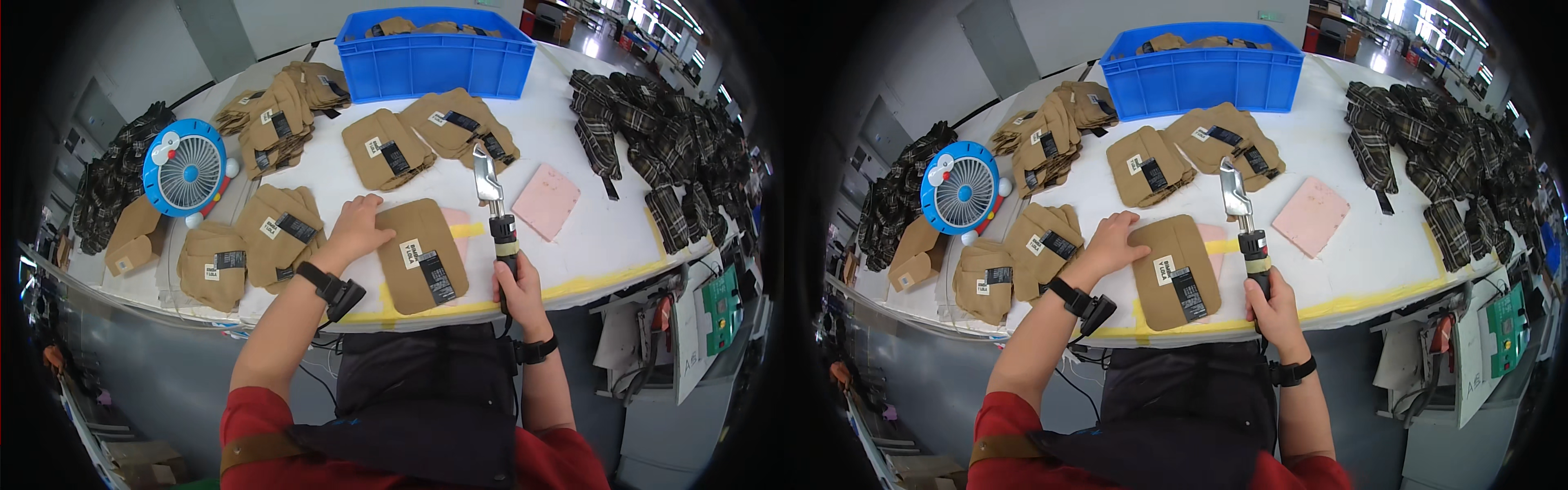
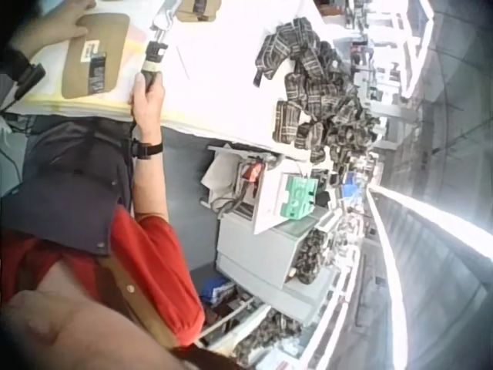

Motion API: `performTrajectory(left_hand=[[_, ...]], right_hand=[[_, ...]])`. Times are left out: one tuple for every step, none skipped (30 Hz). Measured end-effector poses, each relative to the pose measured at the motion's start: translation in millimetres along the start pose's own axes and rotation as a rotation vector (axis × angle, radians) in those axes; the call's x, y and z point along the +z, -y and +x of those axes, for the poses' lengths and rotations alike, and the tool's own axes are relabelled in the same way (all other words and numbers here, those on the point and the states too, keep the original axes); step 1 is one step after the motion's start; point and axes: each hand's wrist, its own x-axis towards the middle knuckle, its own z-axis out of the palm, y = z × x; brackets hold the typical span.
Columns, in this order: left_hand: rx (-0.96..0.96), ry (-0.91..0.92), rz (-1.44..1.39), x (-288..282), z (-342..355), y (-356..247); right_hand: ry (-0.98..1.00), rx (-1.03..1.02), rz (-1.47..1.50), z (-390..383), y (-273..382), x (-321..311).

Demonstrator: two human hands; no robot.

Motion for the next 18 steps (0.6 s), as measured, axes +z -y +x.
performTrajectory(left_hand=[[-0.114,0.141,-0.113,1.5,6.5,2.2],[-0.230,0.280,-0.226,1.8,11.4,2.6],[-0.225,0.310,-0.228,6.2,12.6,3.2],[-0.243,0.287,-0.219,9.4,11.5,4.6],[-0.206,0.331,-0.231,12.1,11.5,-1.4],[-0.169,0.375,-0.242,10.7,8.4,-3.2],[-0.181,0.361,-0.234,7.4,-2.1,-3.0],[-0.085,0.249,-0.263,7.0,-13.3,-9.5],[0.005,0.136,-0.288,2.1,-19.7,-13.3],[0.003,0.135,-0.282,-8.9,-22.2,-10.9],[-0.111,0.146,-0.449,-26.2,-27.9,-4.8],[-0.227,0.154,-0.617,-41.6,-34.6,6.2],[-0.267,0.109,-0.660,-53.1,-37.7,27.8],[-0.306,0.063,-0.701,-68.2,-37.7,53.5],[-0.352,0.030,-0.625,-85.2,-35.3,75.8],[-0.394,-0.001,-0.551,-101.4,-31.6,98.4],[-0.425,0.014,-0.360,-117.8,-30.3,127.9],[-0.456,0.027,-0.166,-128.6,-30.5,149.5]], right_hand=[[0.002,-0.003,-0.002,-0.8,-1.4,0.7],[0.017,-0.014,-0.003,-1.0,-2.5,0.6],[-0.004,-0.018,0.000,-2.7,-1.8,0.3],[-0.022,-0.021,0.004,-2.8,-2.2,0.2],[-0.014,-0.027,0.004,-3.2,-4.5,-3.6],[0.003,-0.035,0.008,-2.6,-5.0,-4.2],[0.005,-0.034,0.007,-1.9,-4.1,-3.9],[-0.009,-0.027,0.005,-3.5,-4.1,-6.6],[-0.001,-0.021,-0.004,-3.4,-3.8,-6.4],[0.002,-0.022,0.001,-2.3,-6.2,-6.2],[0.000,-0.027,-0.005,-2.6,-8.3,-7.6],[-0.002,-0.033,-0.013,-3.0,-8.8,-8.7],[0.001,-0.034,-0.010,-3.1,-8.3,-8.7],[0.006,-0.029,-0.009,-3.2,-6.2,-8.2],[0.007,-0.024,-0.010,-3.1,-5.0,-8.0],[0.002,-0.025,-0.010,-2.9,-5.1,-7.8],[0.006,-0.028,-0.019,-3.1,-4.4,-6.9],[0.011,-0.031,-0.027,-2.3,-4.5,-5.1]])
